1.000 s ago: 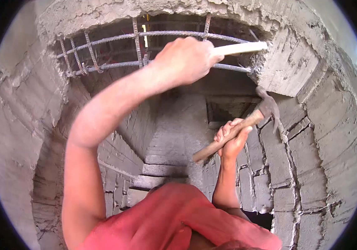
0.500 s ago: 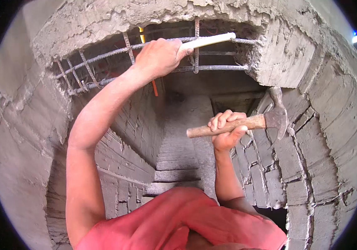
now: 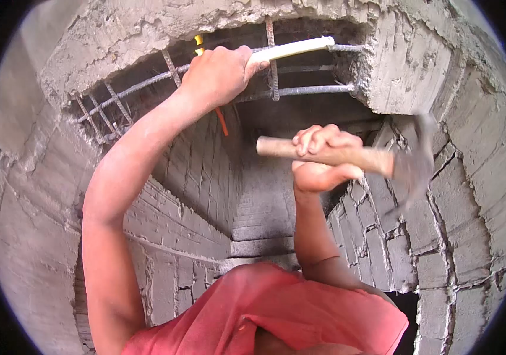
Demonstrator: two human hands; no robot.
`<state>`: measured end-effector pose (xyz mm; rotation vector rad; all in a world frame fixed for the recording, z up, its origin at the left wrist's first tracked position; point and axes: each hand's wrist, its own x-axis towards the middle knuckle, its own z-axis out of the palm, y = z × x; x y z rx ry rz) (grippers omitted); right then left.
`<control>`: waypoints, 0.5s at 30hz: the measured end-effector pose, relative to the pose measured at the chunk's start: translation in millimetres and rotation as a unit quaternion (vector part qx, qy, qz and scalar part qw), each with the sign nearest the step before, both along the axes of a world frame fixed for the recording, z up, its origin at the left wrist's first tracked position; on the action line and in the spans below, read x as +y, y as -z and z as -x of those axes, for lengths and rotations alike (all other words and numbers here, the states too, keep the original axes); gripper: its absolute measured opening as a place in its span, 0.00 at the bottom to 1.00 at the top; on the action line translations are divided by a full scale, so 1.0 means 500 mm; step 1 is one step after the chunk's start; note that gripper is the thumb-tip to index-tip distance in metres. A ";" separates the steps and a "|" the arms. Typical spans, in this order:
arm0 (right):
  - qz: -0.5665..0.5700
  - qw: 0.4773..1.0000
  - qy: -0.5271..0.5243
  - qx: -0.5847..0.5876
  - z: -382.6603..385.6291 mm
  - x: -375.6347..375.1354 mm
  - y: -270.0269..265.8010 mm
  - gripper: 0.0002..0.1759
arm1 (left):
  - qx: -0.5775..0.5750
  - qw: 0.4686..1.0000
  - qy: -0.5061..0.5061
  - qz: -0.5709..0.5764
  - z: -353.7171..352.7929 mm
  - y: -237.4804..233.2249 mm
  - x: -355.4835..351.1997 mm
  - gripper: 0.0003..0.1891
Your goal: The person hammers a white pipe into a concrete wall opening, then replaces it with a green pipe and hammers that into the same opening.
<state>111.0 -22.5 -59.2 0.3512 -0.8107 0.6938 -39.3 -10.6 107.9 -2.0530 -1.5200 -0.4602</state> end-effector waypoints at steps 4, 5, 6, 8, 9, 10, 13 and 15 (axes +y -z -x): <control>-0.018 0.991 0.061 0.117 0.038 0.069 -0.011 0.37 | 0.021 1.000 -0.010 -0.009 -0.002 -0.007 0.000 0.27; 0.011 0.991 -0.069 0.111 0.066 0.101 0.009 0.35 | 0.020 1.000 0.003 -0.017 -0.001 -0.009 0.002 0.27; 0.168 0.978 -0.116 0.031 0.078 0.110 0.004 0.33 | 0.020 1.000 0.002 -0.017 -0.006 -0.010 0.002 0.27; 0.176 0.956 -0.235 -0.031 0.068 0.118 0.006 0.32 | 0.016 1.000 -0.007 -0.008 -0.009 -0.016 -0.001 0.26; 0.200 0.961 -0.191 0.001 0.064 0.104 0.002 0.33 | 0.019 1.000 -0.012 -0.011 -0.009 -0.021 -0.001 0.26; 0.160 0.966 -0.203 0.024 0.049 0.092 0.009 0.34 | 0.019 1.000 -0.005 -0.022 -0.011 -0.022 0.001 0.26; -0.065 0.988 -0.102 0.100 0.014 0.046 -0.013 0.36 | 0.012 1.000 0.000 -0.023 -0.002 -0.015 0.006 0.26; -0.102 0.982 0.065 0.144 0.011 0.025 -0.050 0.32 | -0.005 1.000 0.007 -0.012 0.004 -0.017 0.012 0.26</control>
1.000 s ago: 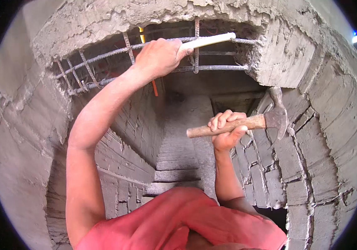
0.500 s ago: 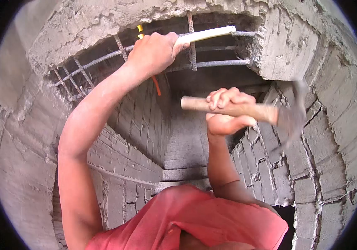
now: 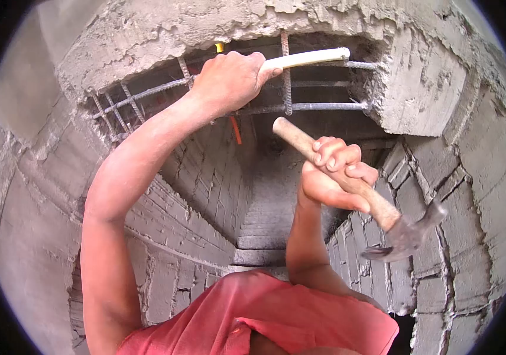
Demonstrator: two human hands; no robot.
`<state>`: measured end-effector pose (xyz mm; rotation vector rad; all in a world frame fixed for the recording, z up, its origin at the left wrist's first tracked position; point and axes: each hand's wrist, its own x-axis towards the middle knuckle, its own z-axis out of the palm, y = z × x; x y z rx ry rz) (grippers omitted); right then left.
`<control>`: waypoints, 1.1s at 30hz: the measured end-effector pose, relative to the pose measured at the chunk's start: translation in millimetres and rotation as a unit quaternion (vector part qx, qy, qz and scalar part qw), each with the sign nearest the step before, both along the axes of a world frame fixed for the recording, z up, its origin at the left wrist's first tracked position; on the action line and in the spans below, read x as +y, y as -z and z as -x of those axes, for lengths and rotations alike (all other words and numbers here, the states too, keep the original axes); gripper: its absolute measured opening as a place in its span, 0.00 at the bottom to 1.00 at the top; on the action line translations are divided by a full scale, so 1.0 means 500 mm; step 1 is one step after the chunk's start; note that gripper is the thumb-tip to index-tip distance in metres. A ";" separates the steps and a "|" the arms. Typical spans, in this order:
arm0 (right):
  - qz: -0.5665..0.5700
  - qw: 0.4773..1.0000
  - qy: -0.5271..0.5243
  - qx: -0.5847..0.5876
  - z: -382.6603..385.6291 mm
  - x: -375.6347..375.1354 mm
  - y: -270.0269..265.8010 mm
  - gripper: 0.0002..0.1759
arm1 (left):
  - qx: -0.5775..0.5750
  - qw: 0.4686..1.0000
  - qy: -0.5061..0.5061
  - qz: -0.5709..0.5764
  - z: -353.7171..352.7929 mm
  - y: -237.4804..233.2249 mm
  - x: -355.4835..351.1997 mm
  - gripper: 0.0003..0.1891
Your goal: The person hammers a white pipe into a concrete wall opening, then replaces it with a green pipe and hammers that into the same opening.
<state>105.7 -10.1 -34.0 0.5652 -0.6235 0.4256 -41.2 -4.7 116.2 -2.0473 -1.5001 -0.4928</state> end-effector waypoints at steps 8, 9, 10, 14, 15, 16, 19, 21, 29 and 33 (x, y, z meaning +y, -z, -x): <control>0.108 0.942 -0.286 -0.136 -0.029 0.067 0.057 0.27 | -0.031 1.000 0.004 0.002 -0.005 0.015 0.002 0.25; 0.059 0.942 -0.317 -0.094 -0.047 0.026 0.029 0.34 | -0.028 1.000 0.008 0.000 -0.004 0.010 0.002 0.25; 0.062 0.985 -0.064 -0.146 -0.068 0.012 0.013 0.36 | -0.033 0.999 0.002 0.000 -0.003 0.008 -0.002 0.25; 0.141 0.974 0.156 -0.088 -0.019 0.051 0.008 0.33 | -0.027 1.000 0.009 0.009 -0.006 0.006 -0.006 0.25; 0.294 0.914 0.250 -0.127 0.012 0.091 0.029 0.31 | -0.011 1.000 0.005 0.000 -0.008 0.007 -0.007 0.25; 0.280 0.916 -0.004 -0.288 0.018 0.098 0.019 0.28 | -0.010 1.000 0.006 -0.001 -0.022 0.002 -0.018 0.25; 0.284 0.925 -0.221 -0.123 -0.016 0.084 -0.028 0.30 | -0.017 0.999 -0.034 0.011 -0.043 -0.028 -0.041 0.25; 0.110 0.939 -0.320 -0.065 -0.084 0.056 -0.017 0.32 | -0.006 1.000 -0.022 0.008 -0.019 -0.024 -0.027 0.26; 0.038 0.997 -0.036 -0.059 -0.048 0.036 0.012 0.30 | -0.012 0.999 -0.038 0.011 -0.043 -0.018 -0.036 0.25; 0.322 0.852 -0.273 -0.310 -0.010 0.107 0.008 0.23 | -0.012 0.999 -0.037 0.011 -0.062 -0.010 -0.037 0.25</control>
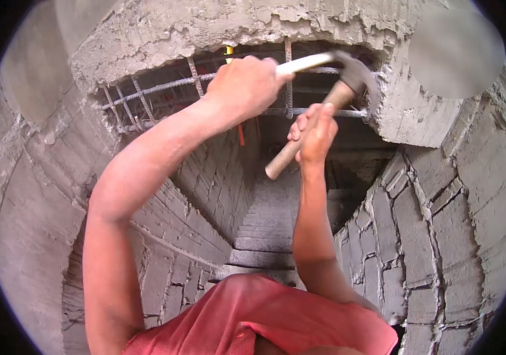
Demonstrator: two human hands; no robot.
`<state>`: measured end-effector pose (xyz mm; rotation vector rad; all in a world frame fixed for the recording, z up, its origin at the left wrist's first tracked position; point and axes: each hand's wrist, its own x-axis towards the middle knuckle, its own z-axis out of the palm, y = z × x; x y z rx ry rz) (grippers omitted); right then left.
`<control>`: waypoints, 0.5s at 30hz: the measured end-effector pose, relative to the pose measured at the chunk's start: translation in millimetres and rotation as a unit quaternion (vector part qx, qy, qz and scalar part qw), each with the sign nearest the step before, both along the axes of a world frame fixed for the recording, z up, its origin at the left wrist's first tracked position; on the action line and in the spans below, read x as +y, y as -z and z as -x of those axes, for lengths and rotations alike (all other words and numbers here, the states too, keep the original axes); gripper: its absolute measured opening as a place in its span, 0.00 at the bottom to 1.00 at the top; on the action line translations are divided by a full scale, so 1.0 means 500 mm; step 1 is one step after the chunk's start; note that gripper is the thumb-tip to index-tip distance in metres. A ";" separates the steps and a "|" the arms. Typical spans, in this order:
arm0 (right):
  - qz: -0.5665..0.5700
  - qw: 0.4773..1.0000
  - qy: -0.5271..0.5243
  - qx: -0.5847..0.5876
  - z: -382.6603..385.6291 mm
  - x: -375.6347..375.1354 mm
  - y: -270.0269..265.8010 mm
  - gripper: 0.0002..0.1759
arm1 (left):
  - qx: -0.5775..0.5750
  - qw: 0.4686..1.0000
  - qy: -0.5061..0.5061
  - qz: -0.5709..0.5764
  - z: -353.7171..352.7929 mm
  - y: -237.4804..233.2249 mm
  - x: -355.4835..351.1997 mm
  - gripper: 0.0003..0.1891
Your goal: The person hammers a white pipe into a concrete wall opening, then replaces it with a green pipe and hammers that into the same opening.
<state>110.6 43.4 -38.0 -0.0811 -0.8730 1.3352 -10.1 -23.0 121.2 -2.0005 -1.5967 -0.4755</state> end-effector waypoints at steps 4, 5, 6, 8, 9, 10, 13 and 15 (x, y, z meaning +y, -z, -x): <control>-0.190 0.948 0.025 0.253 -0.055 -0.062 -0.011 0.21 | -0.015 1.000 -0.021 0.004 0.009 -0.007 0.008 0.25; -0.289 0.929 0.069 0.220 -0.090 -0.063 -0.005 0.26 | -0.018 0.999 -0.037 0.012 0.006 -0.002 0.010 0.26; -0.320 0.910 0.162 0.208 -0.106 -0.089 -0.014 0.29 | -0.013 0.999 -0.039 0.017 0.005 -0.002 0.008 0.26; -0.340 0.885 0.219 0.232 -0.128 -0.112 -0.001 0.30 | -0.071 0.997 -0.010 0.037 -0.003 0.000 0.007 0.25; -0.331 0.893 0.212 0.221 -0.139 -0.116 0.017 0.30 | -0.077 0.996 0.003 0.042 -0.002 0.005 0.008 0.24; -0.321 0.901 0.203 0.211 -0.147 -0.117 0.040 0.30 | -0.077 0.996 0.008 0.046 -0.004 0.012 0.002 0.24; -0.235 0.937 0.211 0.146 -0.167 -0.108 0.099 0.27 | -0.141 0.985 0.053 0.089 -0.014 0.062 -0.046 0.22; -0.143 0.959 0.233 0.079 -0.182 -0.116 0.108 0.42 | -0.160 0.971 0.087 0.157 -0.023 0.123 -0.080 0.22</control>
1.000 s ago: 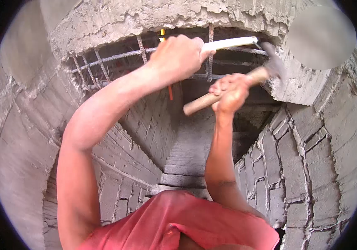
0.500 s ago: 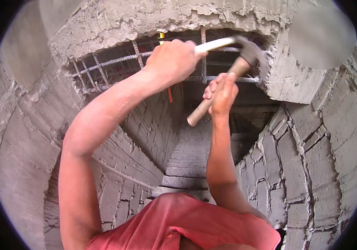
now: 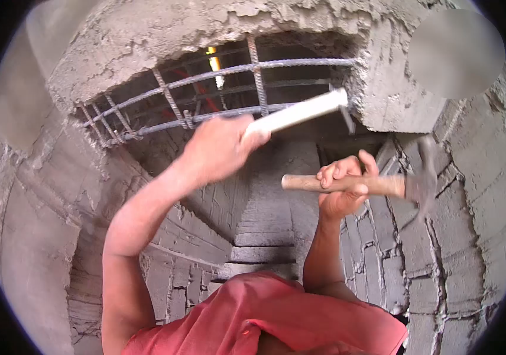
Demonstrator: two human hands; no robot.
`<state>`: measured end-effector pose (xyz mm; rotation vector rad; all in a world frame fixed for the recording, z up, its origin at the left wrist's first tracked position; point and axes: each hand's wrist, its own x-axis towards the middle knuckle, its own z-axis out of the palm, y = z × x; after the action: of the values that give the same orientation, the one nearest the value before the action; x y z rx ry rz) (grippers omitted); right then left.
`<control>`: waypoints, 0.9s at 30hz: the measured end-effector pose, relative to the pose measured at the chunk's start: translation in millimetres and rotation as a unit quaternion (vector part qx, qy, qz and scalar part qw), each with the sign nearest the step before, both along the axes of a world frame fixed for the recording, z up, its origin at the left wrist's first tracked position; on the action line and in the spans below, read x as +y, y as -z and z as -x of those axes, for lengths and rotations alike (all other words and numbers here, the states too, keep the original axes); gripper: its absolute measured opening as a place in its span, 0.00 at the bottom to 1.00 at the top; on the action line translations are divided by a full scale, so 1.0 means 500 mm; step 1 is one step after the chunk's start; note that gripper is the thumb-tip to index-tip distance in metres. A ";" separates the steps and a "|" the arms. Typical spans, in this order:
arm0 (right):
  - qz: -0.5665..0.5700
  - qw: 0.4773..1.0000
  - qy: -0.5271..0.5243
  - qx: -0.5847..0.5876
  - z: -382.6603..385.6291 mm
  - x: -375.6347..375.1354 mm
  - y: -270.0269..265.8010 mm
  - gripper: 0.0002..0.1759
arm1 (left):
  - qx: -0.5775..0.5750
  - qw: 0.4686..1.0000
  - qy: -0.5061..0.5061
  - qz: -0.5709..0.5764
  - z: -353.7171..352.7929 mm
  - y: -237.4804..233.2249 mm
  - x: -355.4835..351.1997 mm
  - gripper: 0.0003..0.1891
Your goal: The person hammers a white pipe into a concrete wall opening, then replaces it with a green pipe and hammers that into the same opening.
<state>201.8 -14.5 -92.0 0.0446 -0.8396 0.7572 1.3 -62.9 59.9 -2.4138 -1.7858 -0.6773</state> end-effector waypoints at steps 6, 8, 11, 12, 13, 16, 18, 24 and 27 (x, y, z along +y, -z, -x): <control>0.044 0.990 -0.103 -0.084 -0.056 -0.035 -0.001 0.52 | -0.059 0.989 0.081 0.105 -0.031 0.160 -0.053 0.22; 0.039 0.987 -0.117 -0.099 -0.062 -0.047 0.003 0.51 | -0.080 0.986 0.096 0.111 -0.027 0.180 -0.057 0.22; 0.017 0.987 -0.119 -0.104 -0.064 -0.052 0.007 0.44 | -0.121 0.973 0.110 0.164 -0.014 0.193 -0.063 0.22; 0.031 0.989 -0.069 -0.125 -0.067 -0.050 0.010 0.45 | -0.133 0.971 0.128 0.155 -0.011 0.200 -0.066 0.22; 0.045 0.988 -0.019 -0.147 -0.065 -0.050 0.010 0.46 | -0.147 0.968 0.145 0.146 -0.010 0.200 -0.069 0.23; 0.057 0.984 0.069 -0.156 -0.053 -0.049 -0.002 0.38 | -0.108 0.974 0.167 0.103 -0.020 0.188 -0.081 0.20; 0.089 0.959 0.202 -0.178 -0.052 -0.039 -0.013 0.28 | -0.078 0.976 0.196 0.050 -0.026 0.190 -0.088 0.18; 0.062 0.992 0.071 -0.085 -0.050 -0.044 -0.058 0.33 | -0.163 0.970 0.127 -0.129 -0.047 0.187 0.002 0.14; 0.050 0.996 0.029 -0.075 -0.043 -0.061 -0.032 0.36 | -0.159 0.969 0.091 -0.164 -0.053 0.129 0.066 0.18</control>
<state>223.5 -45.2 -76.0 -0.1269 -0.9397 0.7529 27.8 -30.0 -4.3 -2.3555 -1.4040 -1.3301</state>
